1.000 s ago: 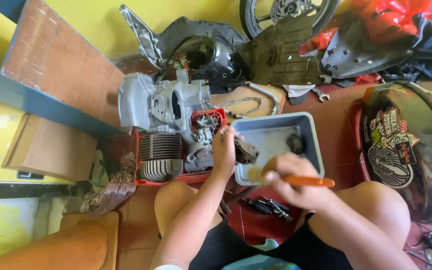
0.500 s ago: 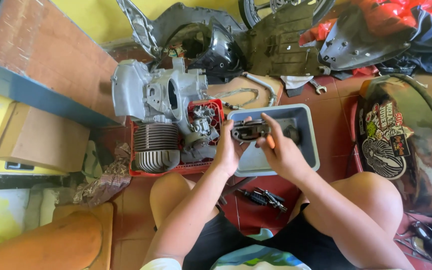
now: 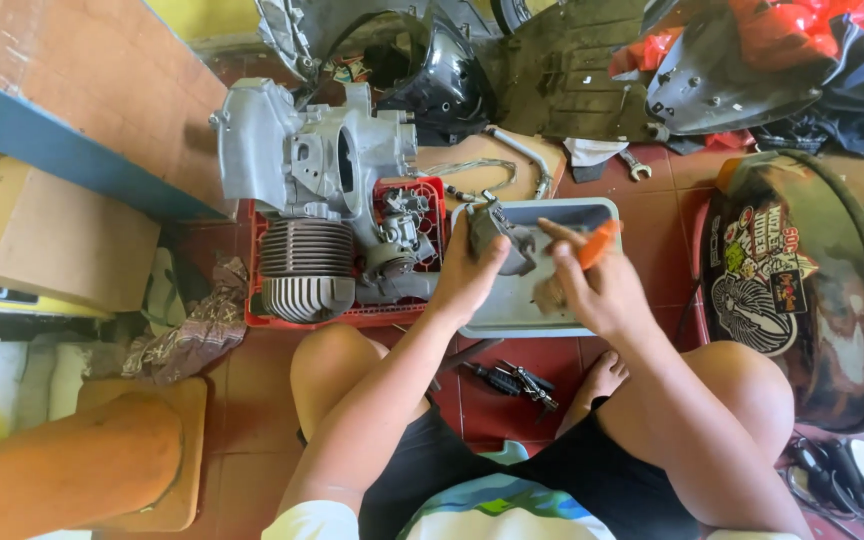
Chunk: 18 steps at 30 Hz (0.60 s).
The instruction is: The person scrubs a small metal engine part with a brush, then uses a hammer to tap it. The person continues to scrub the part and other small components with the brush over a tray.
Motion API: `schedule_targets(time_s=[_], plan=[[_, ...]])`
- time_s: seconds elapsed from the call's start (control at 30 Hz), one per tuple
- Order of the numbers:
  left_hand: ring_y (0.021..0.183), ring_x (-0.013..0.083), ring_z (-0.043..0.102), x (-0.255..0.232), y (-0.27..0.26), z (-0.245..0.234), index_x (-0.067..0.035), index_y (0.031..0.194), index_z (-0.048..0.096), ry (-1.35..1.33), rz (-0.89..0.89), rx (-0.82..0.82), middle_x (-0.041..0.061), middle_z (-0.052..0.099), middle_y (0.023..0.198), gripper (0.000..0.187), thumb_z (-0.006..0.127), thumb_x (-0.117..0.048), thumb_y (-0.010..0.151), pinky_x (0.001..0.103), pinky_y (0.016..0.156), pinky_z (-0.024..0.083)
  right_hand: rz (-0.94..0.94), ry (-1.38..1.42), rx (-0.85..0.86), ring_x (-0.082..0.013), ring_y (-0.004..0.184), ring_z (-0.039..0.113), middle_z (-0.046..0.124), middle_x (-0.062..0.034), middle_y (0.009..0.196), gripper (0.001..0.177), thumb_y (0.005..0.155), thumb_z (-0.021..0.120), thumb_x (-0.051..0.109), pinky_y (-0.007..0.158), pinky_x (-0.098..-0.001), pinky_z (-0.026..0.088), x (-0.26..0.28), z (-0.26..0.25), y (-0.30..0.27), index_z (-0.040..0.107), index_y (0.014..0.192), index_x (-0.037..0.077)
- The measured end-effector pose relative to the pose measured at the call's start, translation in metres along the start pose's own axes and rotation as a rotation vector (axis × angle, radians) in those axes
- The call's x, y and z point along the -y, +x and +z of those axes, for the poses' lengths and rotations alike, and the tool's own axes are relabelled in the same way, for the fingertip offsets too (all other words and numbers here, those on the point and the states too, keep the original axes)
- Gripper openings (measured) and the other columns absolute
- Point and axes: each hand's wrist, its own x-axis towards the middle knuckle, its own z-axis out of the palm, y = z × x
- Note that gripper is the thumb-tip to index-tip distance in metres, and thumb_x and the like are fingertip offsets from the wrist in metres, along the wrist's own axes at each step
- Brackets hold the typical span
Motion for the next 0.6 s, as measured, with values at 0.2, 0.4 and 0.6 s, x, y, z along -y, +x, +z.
schedule_targets(time_s=[0.2, 0.4, 0.6], plan=[[0.092, 0.0223, 0.070, -0.032, -0.012, 0.018, -0.013, 0.128, 0.058, -0.415, -0.264, 0.064, 0.010, 0.066, 0.104, 0.060, 0.056, -0.066, 0.099, 0.039, 0.075, 0.059, 0.108, 0.525, -0.412, -0.0122, 0.053, 0.054, 0.071, -0.0083, 0.084, 0.068, 0.115, 0.022, 0.045, 0.052, -0.0241, 0.049, -0.038, 0.015, -0.007, 0.080, 0.105, 0.012], [0.094, 0.0215, 0.066, 0.006, -0.012, 0.013, -0.011, 0.124, 0.060, -0.584, -0.403, -0.045, 0.012, 0.069, 0.108, 0.060, 0.058, -0.066, 0.098, 0.037, 0.087, 0.054, -0.270, 0.330, -0.182, -0.0291, 0.056, 0.066, 0.067, -0.0066, 0.063, 0.025, 0.103, 0.059, 0.031, 0.058, -0.0367, 0.056, 0.014, 0.033, -0.030, 0.079, 0.094, 0.018], [0.105, 0.0301, 0.069, 0.026, -0.011, 0.007, -0.011, 0.125, 0.065, -0.490, -0.349, 0.098, 0.019, 0.070, 0.113, 0.063, 0.056, -0.067, 0.098, 0.046, 0.097, 0.053, -0.438, 0.200, -0.316, -0.0313, 0.057, 0.062, 0.061, -0.0081, 0.064, 0.031, 0.103, 0.057, 0.032, 0.060, -0.0393, 0.054, 0.000, 0.028, -0.024, 0.079, 0.088, 0.016]])
